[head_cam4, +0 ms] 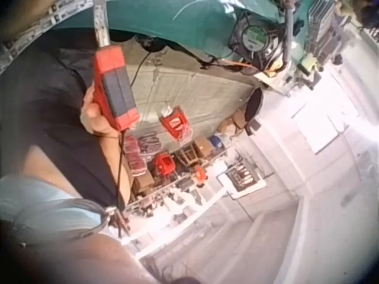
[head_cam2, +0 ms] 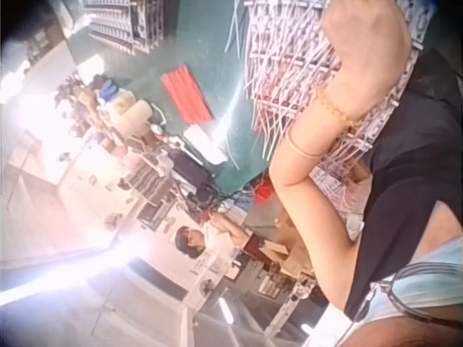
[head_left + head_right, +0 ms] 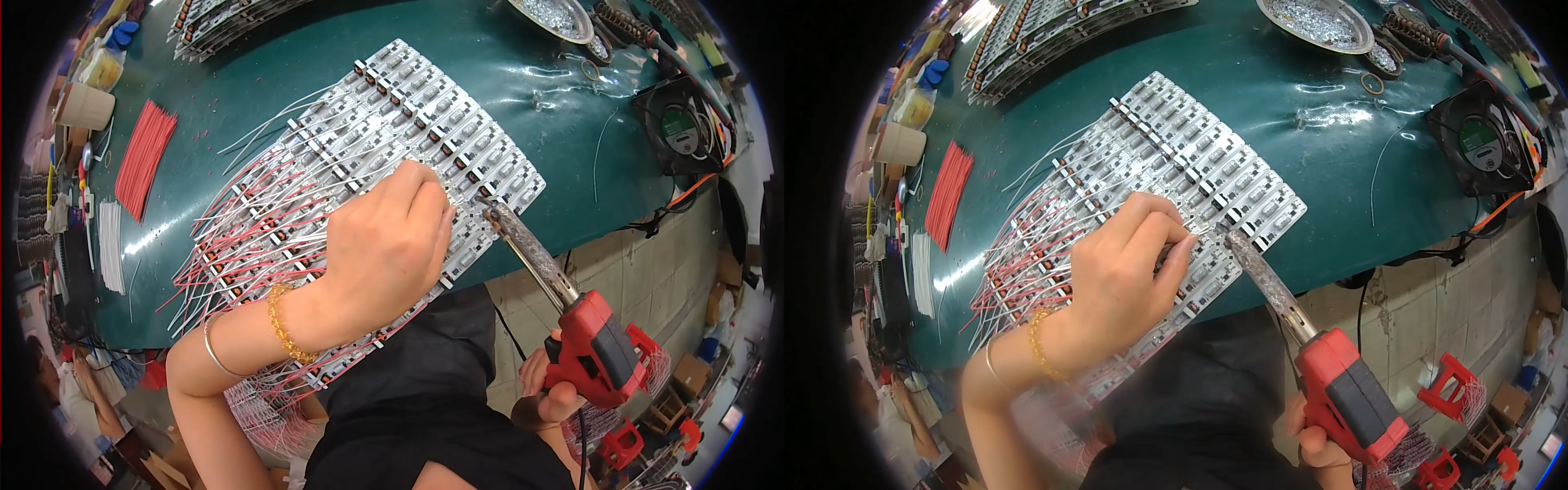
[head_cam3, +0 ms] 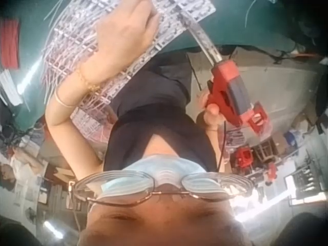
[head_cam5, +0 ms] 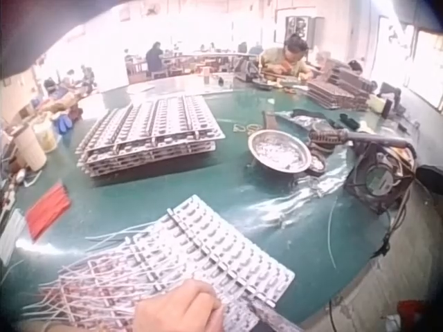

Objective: The person solders wires onto an electronic board using a soldering iron, repeatedly picking up red and white wires and attaching them to connection points across the board.

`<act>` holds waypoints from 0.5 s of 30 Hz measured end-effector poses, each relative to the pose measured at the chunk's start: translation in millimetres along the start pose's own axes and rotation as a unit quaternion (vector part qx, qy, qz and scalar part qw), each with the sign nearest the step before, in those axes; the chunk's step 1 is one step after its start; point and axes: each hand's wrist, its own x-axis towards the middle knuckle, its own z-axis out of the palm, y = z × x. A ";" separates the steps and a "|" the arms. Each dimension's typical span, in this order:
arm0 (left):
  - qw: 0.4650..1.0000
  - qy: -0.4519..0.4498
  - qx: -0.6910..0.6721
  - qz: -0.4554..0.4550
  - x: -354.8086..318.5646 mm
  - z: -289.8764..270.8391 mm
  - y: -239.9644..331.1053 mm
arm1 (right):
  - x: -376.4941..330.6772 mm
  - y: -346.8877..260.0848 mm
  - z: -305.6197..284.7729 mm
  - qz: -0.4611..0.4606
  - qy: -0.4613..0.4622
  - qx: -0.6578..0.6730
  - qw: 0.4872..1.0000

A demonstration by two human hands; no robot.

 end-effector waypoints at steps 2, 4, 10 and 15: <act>1.000 0.001 0.002 0.001 -1.3 0.8 -0.7 | 0.2 3.2 0.1 -0.004 -0.009 0.006 1.000; 1.000 0.007 0.003 0.002 -4.1 1.7 -2.1 | 0.0 10.0 -0.4 -0.008 -0.021 0.015 1.000; 1.000 0.000 -0.007 -0.005 -1.2 0.6 -1.1 | -4.1 11.2 -9.9 -0.007 -0.034 -0.019 0.999; 1.000 0.004 -0.001 -0.002 -1.7 -0.1 -0.6 | -4.0 -6.6 -9.1 0.104 -0.050 0.006 0.993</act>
